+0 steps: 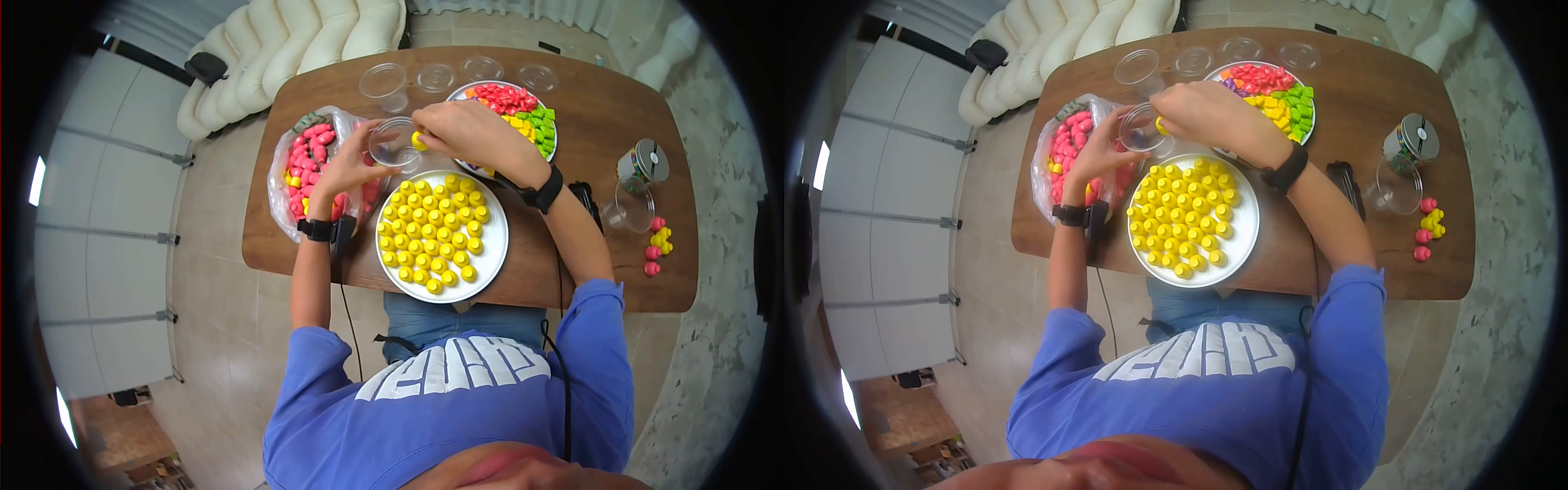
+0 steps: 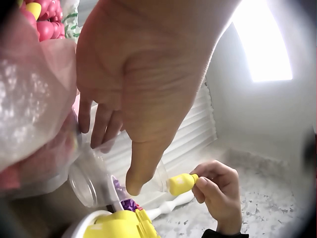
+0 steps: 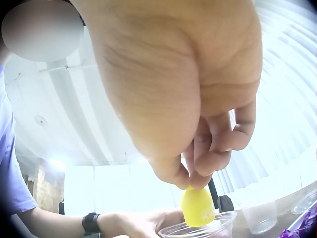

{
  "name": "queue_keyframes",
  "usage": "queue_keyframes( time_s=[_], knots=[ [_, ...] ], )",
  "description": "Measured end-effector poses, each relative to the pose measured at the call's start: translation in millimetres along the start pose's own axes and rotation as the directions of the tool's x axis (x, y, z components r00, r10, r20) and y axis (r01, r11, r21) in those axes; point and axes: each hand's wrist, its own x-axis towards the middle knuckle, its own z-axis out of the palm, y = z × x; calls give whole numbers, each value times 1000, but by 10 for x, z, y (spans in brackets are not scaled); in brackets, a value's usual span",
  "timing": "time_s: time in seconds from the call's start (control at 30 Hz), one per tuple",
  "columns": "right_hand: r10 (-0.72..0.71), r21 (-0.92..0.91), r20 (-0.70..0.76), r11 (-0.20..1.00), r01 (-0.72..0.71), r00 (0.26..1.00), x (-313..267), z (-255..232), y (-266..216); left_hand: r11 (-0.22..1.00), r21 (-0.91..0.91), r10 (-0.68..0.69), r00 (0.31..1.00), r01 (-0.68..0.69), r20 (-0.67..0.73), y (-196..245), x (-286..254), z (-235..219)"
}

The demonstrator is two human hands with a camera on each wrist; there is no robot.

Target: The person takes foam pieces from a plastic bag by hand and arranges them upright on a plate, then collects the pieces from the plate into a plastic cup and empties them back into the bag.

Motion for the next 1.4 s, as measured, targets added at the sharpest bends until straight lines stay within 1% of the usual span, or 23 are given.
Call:
queue_keyframes(
  time_s=[0.03, 0.17, 0.23, 0.33, 0.4, 0.47, 0.53, 0.6, 0.67, 0.73, 0.77, 0.8, 0.87, 0.9, 0.93, 1.0, 1.1, 1.2, 1.27, 1.3, 1.33, 1.37, 1.4],
  knots=[
    [-9, -11, -16, 1000, 8, 1000, 6, 42, 25, 1000, -14, 18, 1000, -18, -19, -49, 40, 6],
    [-5, 7, -58, 1000, 6, 998, 18, 123, 34, 997, -25, 76, 997, -76, 3, -115, 161, -23],
    [-18, 41, -67, 999, 21, 998, 21, 161, 21, 995, 22, 98, 993, -100, 62, -50, 176, -40],
    [-7, 42, 12, 999, 6, 1000, 7, 284, 49, 991, -82, 105, 993, -101, 50, -114, 189, 18],
    [-16, 30, 35, 999, 15, 999, -21, 390, 102, 985, -146, 106, 993, -97, 57, -165, 189, 27],
    [-36, 19, 54, 999, 35, 998, -3, 410, 103, 983, -86, 168, 983, -162, 67, -145, 171, -9],
    [-19, -8, 107, 1000, 20, 994, 0, 498, 105, 981, -130, 156, 986, -147, 63, -191, 146, -16],
    [-15, -4, 126, 1000, 16, 992, 0, 536, 98, 982, -23, 189, 978, -187, 85, -216, 149, -24],
    [-13, -1, 148, 1000, 13, 989, 7, 542, 81, 984, -58, 172, 983, -168, 68, -230, 135, 9],
    [-5, 7, 118, 1000, 5, 993, 27, 480, 47, 986, -43, 162, 984, -160, 67, -232, 120, -13],
    [-55, 36, 64, 998, 53, 996, 25, 472, 55, 982, -92, 173, 983, -167, 66, -281, 126, -3],
    [-60, 47, 81, 997, 56, 995, 1, 422, 22, 978, -120, 175, 983, -168, 48, -326, 119, 19],
    [-22, 48, 46, 999, 20, 999, 26, 273, -94, 986, -146, 91, 995, -84, 42, -340, 59, 21],
    [-14, 52, 66, 999, 11, 998, 6, 260, -99, 985, -152, 82, 996, -76, 34, -315, 42, 15],
    [-21, 54, 69, 998, 18, 997, -6, 119, -137, 984, -156, 88, 995, -80, 50, -164, 58, -13],
    [-18, 50, 240, 999, 6, 971, -71, 52, -169, 982, -172, 92, 994, -80, 65, -211, 53, 11],
    [-75, 81, 302, 995, 53, 950, -204, 122, -125, 988, -136, 86, 994, -77, 68, -293, 60, 7],
    [-35, 69, 324, 998, 13, 945, -128, 84, -204, 979, -181, 109, 992, -97, 57, -200, 65, 8],
    [-32, 58, 298, 998, 15, 954, -105, 33, -234, 949, -172, 241, 960, -264, -143, -171, 62, -14],
    [-28, 48, 275, 999, 15, 961, -90, 12, -249, 925, -238, 232, 935, -297, -268, -167, 63, 18],
    [-32, 48, 264, 999, 20, 964, -84, 2, -259, 927, -226, 237, 934, -299, -266, -162, 55, -4],
    [-34, 49, 259, 999, 22, 965, -86, -9, -265, 951, 55, 306, 894, -305, -328, -154, 49, -32],
    [-36, 50, 252, 998, 24, 967, -88, -64, -281, 903, 332, 391, 846, -274, -363, -89, 53, -63]
  ],
)
